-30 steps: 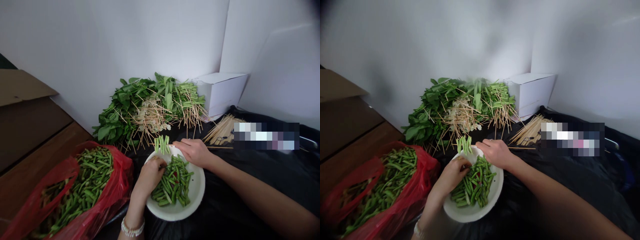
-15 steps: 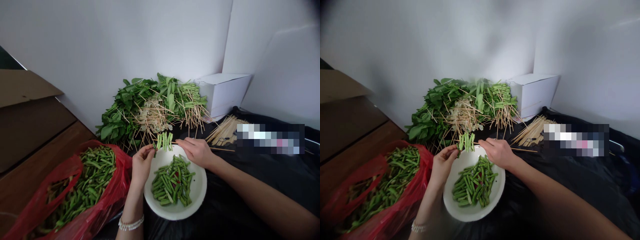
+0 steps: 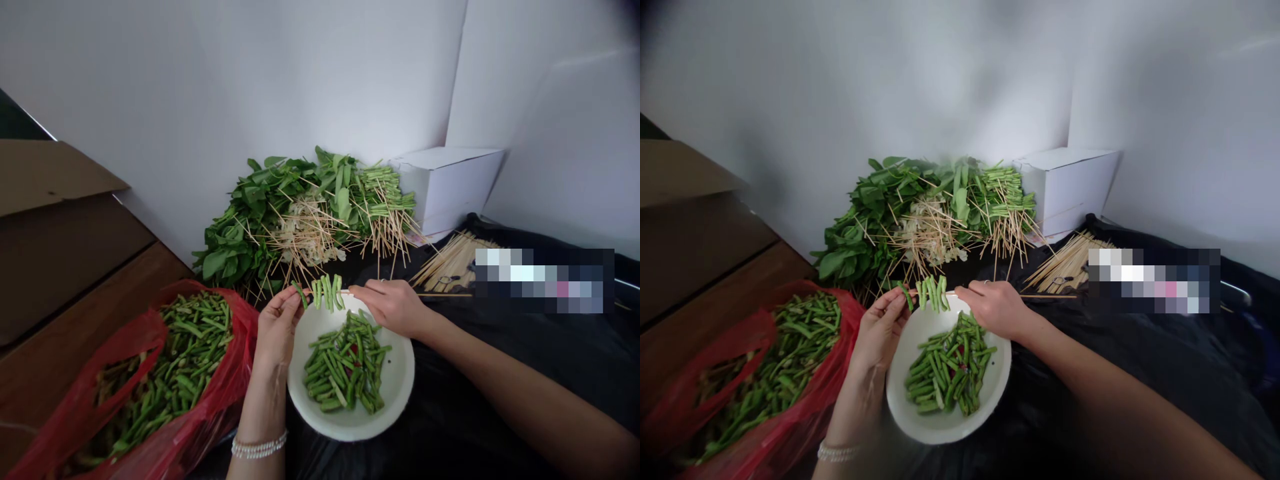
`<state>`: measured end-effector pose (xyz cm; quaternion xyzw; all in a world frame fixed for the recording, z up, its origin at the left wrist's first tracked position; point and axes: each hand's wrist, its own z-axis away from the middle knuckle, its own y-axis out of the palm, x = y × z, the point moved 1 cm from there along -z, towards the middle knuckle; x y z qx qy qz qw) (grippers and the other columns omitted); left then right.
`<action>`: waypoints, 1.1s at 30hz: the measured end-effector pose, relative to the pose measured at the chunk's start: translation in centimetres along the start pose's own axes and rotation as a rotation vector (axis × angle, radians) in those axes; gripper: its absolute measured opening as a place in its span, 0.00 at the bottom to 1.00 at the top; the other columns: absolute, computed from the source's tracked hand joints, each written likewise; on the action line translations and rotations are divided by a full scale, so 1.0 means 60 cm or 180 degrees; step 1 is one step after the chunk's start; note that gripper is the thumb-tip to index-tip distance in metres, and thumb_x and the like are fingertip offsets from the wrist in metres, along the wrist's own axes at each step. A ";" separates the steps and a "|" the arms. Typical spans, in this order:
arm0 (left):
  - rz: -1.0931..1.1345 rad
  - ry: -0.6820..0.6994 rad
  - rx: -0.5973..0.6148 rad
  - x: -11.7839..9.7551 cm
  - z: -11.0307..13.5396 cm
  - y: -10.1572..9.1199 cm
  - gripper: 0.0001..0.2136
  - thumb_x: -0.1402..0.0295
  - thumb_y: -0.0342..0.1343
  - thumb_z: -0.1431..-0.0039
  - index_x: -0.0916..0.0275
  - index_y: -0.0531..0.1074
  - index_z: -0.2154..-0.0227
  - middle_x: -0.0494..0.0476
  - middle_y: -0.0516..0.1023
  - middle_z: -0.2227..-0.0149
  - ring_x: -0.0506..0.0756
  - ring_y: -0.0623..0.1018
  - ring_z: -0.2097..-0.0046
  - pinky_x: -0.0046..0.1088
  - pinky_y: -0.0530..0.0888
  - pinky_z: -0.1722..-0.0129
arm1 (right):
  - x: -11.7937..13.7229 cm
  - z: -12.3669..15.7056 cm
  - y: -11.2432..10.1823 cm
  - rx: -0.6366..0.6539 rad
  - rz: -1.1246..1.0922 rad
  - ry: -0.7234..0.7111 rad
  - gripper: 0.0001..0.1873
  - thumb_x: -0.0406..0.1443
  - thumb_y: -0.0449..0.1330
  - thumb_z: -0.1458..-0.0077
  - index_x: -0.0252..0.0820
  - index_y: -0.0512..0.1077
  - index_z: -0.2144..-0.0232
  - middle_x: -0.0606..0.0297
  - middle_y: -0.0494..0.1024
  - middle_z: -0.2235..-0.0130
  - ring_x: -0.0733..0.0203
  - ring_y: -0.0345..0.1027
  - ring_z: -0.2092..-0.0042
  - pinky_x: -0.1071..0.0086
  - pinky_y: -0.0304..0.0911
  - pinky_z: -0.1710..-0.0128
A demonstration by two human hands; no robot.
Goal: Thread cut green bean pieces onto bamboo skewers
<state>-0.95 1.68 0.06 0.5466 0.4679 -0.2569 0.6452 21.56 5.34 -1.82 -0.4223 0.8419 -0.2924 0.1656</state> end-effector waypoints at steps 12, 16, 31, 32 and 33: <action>-0.0043 -0.0030 -0.0031 0.003 -0.002 -0.003 0.16 0.71 0.73 0.63 0.64 0.79 0.67 0.58 0.84 0.69 0.52 0.82 0.67 0.24 0.77 0.64 | -0.002 0.000 0.001 0.0071 -0.0017 -0.0045 0.18 0.33 0.45 0.34 0.38 0.74 0.56 0.66 0.71 0.72 0.67 0.62 0.72 0.70 0.53 0.74; -0.0186 0.0034 -0.0047 0.006 -0.003 -0.009 0.16 0.69 0.72 0.60 0.64 0.78 0.66 0.57 0.84 0.68 0.53 0.82 0.66 0.25 0.77 0.65 | -0.003 0.002 0.002 0.0160 -0.0009 -0.0037 0.18 0.33 0.45 0.35 0.39 0.74 0.55 0.66 0.71 0.72 0.66 0.62 0.72 0.70 0.53 0.74; -0.0883 0.0222 -0.0116 0.005 0.000 -0.010 0.18 0.65 0.71 0.59 0.64 0.80 0.62 0.58 0.84 0.66 0.52 0.81 0.67 0.25 0.76 0.66 | -0.003 0.002 0.002 0.0242 -0.0114 0.0036 0.18 0.32 0.45 0.35 0.40 0.74 0.56 0.66 0.72 0.71 0.67 0.63 0.71 0.72 0.54 0.73; -0.0729 0.0149 -0.0096 0.004 -0.001 -0.010 0.19 0.65 0.71 0.59 0.63 0.79 0.61 0.58 0.84 0.67 0.51 0.81 0.67 0.24 0.76 0.66 | -0.003 0.002 0.002 0.0208 -0.0119 0.0044 0.18 0.32 0.45 0.35 0.39 0.74 0.56 0.66 0.72 0.71 0.67 0.64 0.71 0.72 0.54 0.73; -0.0571 0.0055 -0.0075 0.003 -0.001 -0.009 0.19 0.65 0.72 0.59 0.63 0.79 0.62 0.57 0.84 0.67 0.51 0.81 0.67 0.24 0.76 0.66 | -0.003 0.001 0.002 0.0179 -0.0117 0.0050 0.18 0.32 0.45 0.35 0.39 0.74 0.56 0.65 0.72 0.71 0.67 0.64 0.71 0.71 0.54 0.73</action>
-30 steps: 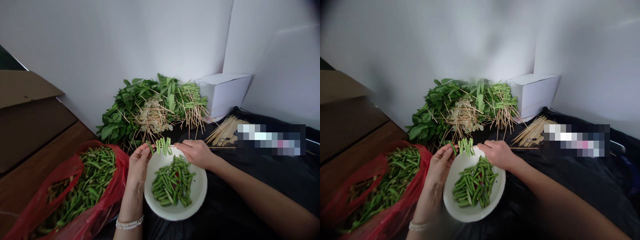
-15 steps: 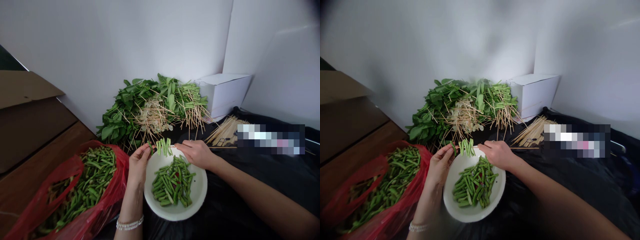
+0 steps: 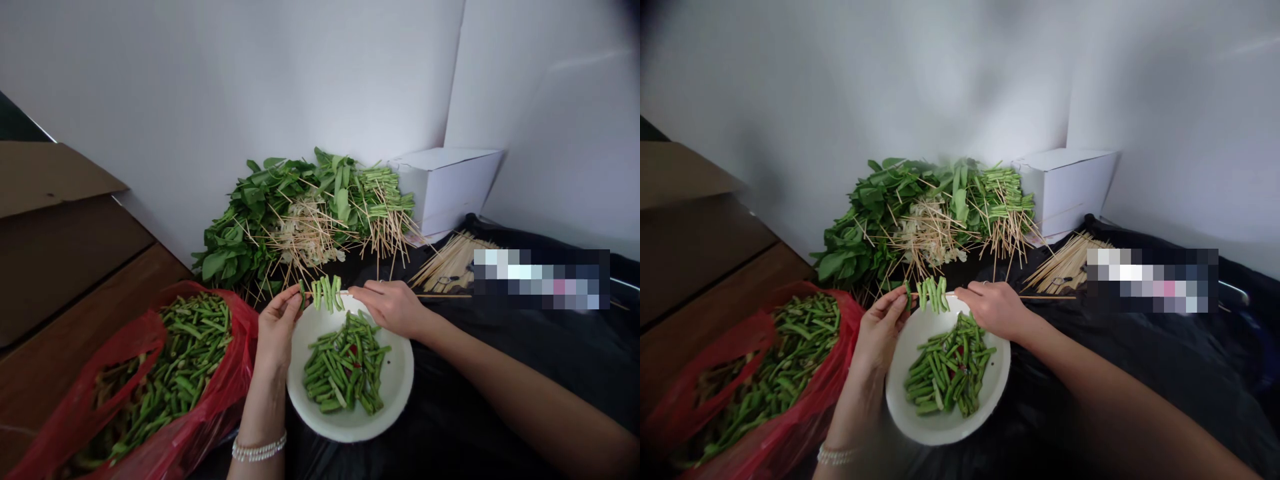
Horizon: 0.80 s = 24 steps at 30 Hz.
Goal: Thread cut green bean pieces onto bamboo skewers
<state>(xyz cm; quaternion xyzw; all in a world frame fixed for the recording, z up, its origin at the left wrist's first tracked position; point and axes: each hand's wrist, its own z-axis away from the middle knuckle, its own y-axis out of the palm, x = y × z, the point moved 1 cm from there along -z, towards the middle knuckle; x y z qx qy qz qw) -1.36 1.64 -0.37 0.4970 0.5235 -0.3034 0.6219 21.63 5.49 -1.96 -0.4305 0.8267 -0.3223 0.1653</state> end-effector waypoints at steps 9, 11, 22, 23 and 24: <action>0.0529 -0.0553 -0.0024 -0.008 -0.003 -0.001 0.14 0.74 0.73 0.64 0.66 0.80 0.70 0.56 0.83 0.71 0.47 0.78 0.72 0.18 0.75 0.72 | 0.000 0.002 0.001 -0.0002 -0.0011 -0.0007 0.17 0.33 0.46 0.35 0.40 0.74 0.56 0.66 0.71 0.72 0.66 0.63 0.71 0.71 0.54 0.73; 0.0607 -0.0615 -0.0042 -0.008 -0.003 -0.001 0.12 0.76 0.72 0.64 0.66 0.80 0.71 0.55 0.82 0.73 0.47 0.78 0.72 0.18 0.75 0.73 | 0.000 0.002 0.002 -0.0026 -0.0025 -0.0032 0.17 0.32 0.46 0.35 0.40 0.74 0.55 0.66 0.72 0.71 0.67 0.63 0.72 0.71 0.54 0.73; 0.0534 -0.0724 0.0156 -0.008 0.005 0.009 0.13 0.75 0.73 0.65 0.67 0.80 0.72 0.56 0.82 0.72 0.48 0.78 0.72 0.19 0.74 0.72 | 0.001 0.002 0.000 -0.0005 -0.0077 -0.0119 0.18 0.32 0.44 0.35 0.39 0.74 0.55 0.66 0.71 0.72 0.66 0.63 0.71 0.72 0.55 0.73; 0.0534 -0.0733 0.0162 -0.007 0.006 0.010 0.14 0.75 0.74 0.66 0.67 0.80 0.72 0.56 0.82 0.72 0.47 0.78 0.72 0.19 0.74 0.72 | 0.001 0.002 0.000 -0.0001 -0.0074 -0.0124 0.18 0.31 0.44 0.35 0.39 0.74 0.55 0.66 0.70 0.72 0.66 0.63 0.71 0.72 0.55 0.73; 0.0518 -0.0732 0.0169 -0.006 0.006 0.010 0.14 0.74 0.74 0.67 0.67 0.80 0.72 0.55 0.82 0.72 0.47 0.78 0.72 0.19 0.74 0.71 | 0.001 0.002 -0.001 0.0009 -0.0070 -0.0121 0.18 0.31 0.45 0.35 0.39 0.74 0.55 0.66 0.70 0.72 0.66 0.63 0.71 0.72 0.55 0.73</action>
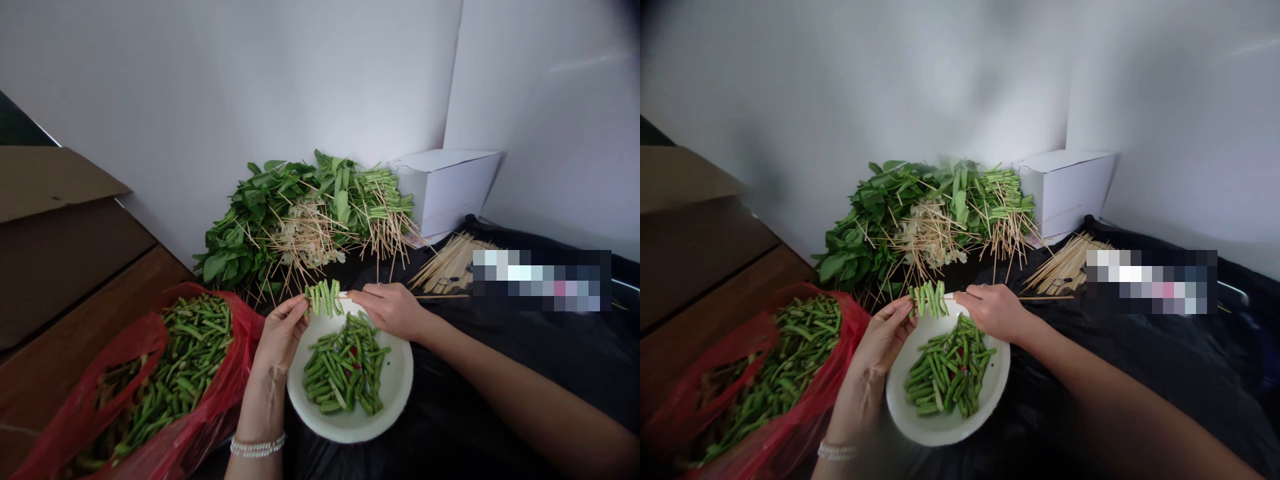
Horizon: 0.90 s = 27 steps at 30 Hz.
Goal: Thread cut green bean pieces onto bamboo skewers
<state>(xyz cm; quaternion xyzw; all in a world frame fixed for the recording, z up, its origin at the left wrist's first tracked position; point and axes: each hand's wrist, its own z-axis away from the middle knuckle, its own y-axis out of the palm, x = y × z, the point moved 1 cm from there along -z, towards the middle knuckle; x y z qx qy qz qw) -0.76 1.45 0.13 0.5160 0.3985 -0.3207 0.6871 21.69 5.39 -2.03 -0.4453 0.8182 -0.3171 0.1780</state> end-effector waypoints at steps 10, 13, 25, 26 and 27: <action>-0.0616 0.0231 0.0398 0.013 0.004 0.003 0.14 0.66 0.72 0.59 0.64 0.80 0.68 0.53 0.80 0.69 0.48 0.77 0.69 0.23 0.73 0.65 | 0.004 -0.003 0.000 -0.0024 0.0041 0.0078 0.18 0.33 0.45 0.34 0.40 0.74 0.55 0.67 0.70 0.72 0.67 0.62 0.72 0.72 0.55 0.72; -0.0787 0.0313 0.0515 0.012 0.007 0.006 0.11 0.67 0.72 0.59 0.65 0.78 0.73 0.50 0.78 0.73 0.46 0.74 0.72 0.20 0.72 0.68 | 0.002 -0.003 0.000 -0.0042 0.0212 0.0009 0.17 0.32 0.47 0.35 0.40 0.74 0.54 0.66 0.71 0.71 0.66 0.62 0.71 0.70 0.56 0.72; 0.0208 0.0968 -0.0760 -0.024 -0.002 -0.003 0.18 0.71 0.75 0.72 0.61 0.73 0.75 0.44 0.78 0.74 0.46 0.75 0.73 0.20 0.72 0.70 | -0.097 -0.001 -0.024 0.0258 0.1264 0.0772 0.14 0.26 0.51 0.40 0.38 0.75 0.59 0.57 0.75 0.66 0.54 0.61 0.58 0.61 0.52 0.57; 0.0221 0.1012 -0.0734 -0.024 -0.001 -0.003 0.18 0.71 0.75 0.71 0.61 0.73 0.75 0.44 0.78 0.73 0.45 0.75 0.72 0.20 0.72 0.70 | -0.102 0.000 -0.023 0.0280 0.1220 0.0852 0.13 0.26 0.51 0.40 0.38 0.75 0.62 0.57 0.75 0.66 0.54 0.61 0.59 0.62 0.53 0.57; 0.0213 0.1054 -0.0684 -0.024 -0.001 -0.002 0.18 0.70 0.75 0.70 0.61 0.74 0.73 0.44 0.79 0.72 0.46 0.75 0.72 0.20 0.72 0.69 | -0.107 0.002 -0.022 0.0266 0.1118 0.0941 0.13 0.27 0.51 0.40 0.38 0.75 0.64 0.57 0.75 0.67 0.54 0.62 0.59 0.63 0.54 0.57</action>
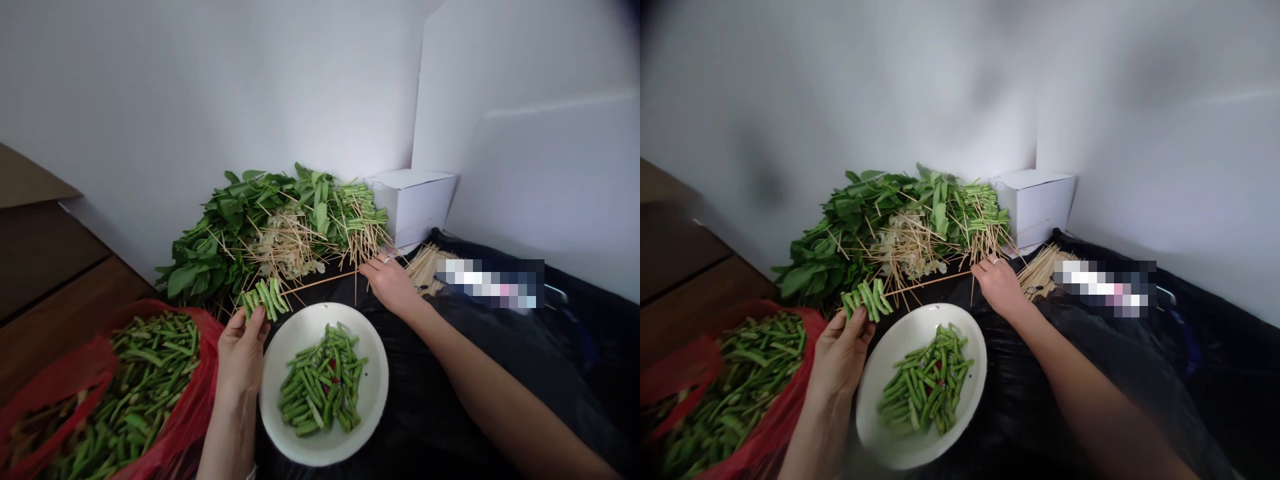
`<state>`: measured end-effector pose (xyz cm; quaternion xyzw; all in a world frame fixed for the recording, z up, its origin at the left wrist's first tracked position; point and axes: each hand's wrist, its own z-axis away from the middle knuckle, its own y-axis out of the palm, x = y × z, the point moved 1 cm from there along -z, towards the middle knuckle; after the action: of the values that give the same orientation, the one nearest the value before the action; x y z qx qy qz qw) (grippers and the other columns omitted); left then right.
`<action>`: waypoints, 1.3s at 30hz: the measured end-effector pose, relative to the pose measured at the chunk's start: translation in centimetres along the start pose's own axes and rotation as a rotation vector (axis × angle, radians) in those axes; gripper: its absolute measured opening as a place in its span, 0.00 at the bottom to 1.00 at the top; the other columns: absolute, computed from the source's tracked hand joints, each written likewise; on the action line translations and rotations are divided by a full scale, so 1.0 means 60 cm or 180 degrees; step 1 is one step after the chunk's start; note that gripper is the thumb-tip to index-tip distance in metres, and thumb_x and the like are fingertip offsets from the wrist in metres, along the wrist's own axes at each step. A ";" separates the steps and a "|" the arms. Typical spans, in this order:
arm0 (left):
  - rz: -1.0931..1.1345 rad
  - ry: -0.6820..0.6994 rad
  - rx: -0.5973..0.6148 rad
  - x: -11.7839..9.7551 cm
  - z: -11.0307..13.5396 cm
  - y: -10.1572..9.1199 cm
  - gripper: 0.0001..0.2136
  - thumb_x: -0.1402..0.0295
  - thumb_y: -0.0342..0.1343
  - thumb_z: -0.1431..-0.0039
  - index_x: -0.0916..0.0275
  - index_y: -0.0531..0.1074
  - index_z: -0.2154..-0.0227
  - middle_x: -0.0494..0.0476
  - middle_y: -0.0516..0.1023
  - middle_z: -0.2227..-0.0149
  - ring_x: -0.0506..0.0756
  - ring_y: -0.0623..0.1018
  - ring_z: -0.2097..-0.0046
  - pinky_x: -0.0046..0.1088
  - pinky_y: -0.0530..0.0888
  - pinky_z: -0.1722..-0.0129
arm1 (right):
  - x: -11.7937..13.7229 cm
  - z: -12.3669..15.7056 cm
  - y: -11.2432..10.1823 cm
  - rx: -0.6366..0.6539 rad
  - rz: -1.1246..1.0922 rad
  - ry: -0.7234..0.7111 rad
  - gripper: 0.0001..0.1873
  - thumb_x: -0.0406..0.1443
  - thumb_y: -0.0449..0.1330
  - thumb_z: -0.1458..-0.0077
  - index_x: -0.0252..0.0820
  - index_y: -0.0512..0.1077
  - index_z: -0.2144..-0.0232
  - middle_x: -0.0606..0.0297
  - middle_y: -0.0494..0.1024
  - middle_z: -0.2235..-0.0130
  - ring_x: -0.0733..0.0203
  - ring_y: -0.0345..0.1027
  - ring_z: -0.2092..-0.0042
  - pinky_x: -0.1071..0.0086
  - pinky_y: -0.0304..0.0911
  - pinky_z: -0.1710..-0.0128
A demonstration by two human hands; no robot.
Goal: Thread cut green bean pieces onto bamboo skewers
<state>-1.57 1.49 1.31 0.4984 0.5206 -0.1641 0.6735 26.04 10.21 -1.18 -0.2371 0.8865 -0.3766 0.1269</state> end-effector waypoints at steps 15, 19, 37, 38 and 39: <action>-0.0252 -0.0365 0.0690 0.005 0.014 0.007 0.20 0.66 0.73 0.62 0.65 0.80 0.62 0.56 0.81 0.69 0.48 0.77 0.68 0.20 0.73 0.68 | -0.052 0.011 0.072 -0.0262 -0.2183 0.2113 0.18 0.42 0.48 0.37 0.39 0.74 0.61 0.65 0.78 0.74 0.65 0.70 0.79 0.73 0.66 0.78; -0.0226 -0.0378 0.0703 0.004 0.012 0.006 0.19 0.66 0.73 0.62 0.66 0.80 0.64 0.57 0.81 0.69 0.48 0.76 0.69 0.18 0.73 0.70 | -0.058 0.017 0.090 -0.0042 -0.2346 0.2398 0.16 0.41 0.48 0.38 0.38 0.73 0.64 0.64 0.77 0.74 0.66 0.70 0.80 0.76 0.62 0.83; -0.0305 -0.0406 0.0583 0.014 -0.001 0.001 0.17 0.67 0.73 0.65 0.65 0.81 0.67 0.55 0.81 0.70 0.48 0.77 0.69 0.17 0.73 0.71 | -0.058 0.011 0.067 0.0841 -0.0609 0.2175 0.17 0.41 0.47 0.35 0.42 0.74 0.59 0.55 0.79 0.60 0.54 0.72 0.56 0.67 0.60 0.58; -0.0296 -0.0421 0.0565 0.014 -0.002 0.000 0.18 0.68 0.73 0.65 0.65 0.81 0.67 0.55 0.81 0.70 0.48 0.77 0.69 0.16 0.73 0.71 | -0.064 0.011 0.060 0.0880 -0.0469 0.2185 0.17 0.41 0.46 0.35 0.43 0.73 0.57 0.54 0.79 0.59 0.53 0.72 0.55 0.67 0.60 0.57; -0.0288 -0.0432 0.0550 0.015 -0.003 0.000 0.18 0.68 0.73 0.65 0.65 0.81 0.67 0.55 0.81 0.70 0.48 0.77 0.69 0.16 0.73 0.72 | -0.071 0.011 0.053 0.0925 -0.0336 0.2200 0.18 0.39 0.45 0.35 0.43 0.73 0.54 0.54 0.78 0.57 0.52 0.72 0.54 0.66 0.60 0.56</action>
<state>-1.31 1.90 0.55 0.5183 0.4798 -0.2719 0.6537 28.92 13.90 -3.76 -0.1209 0.8008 -0.5623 -0.1670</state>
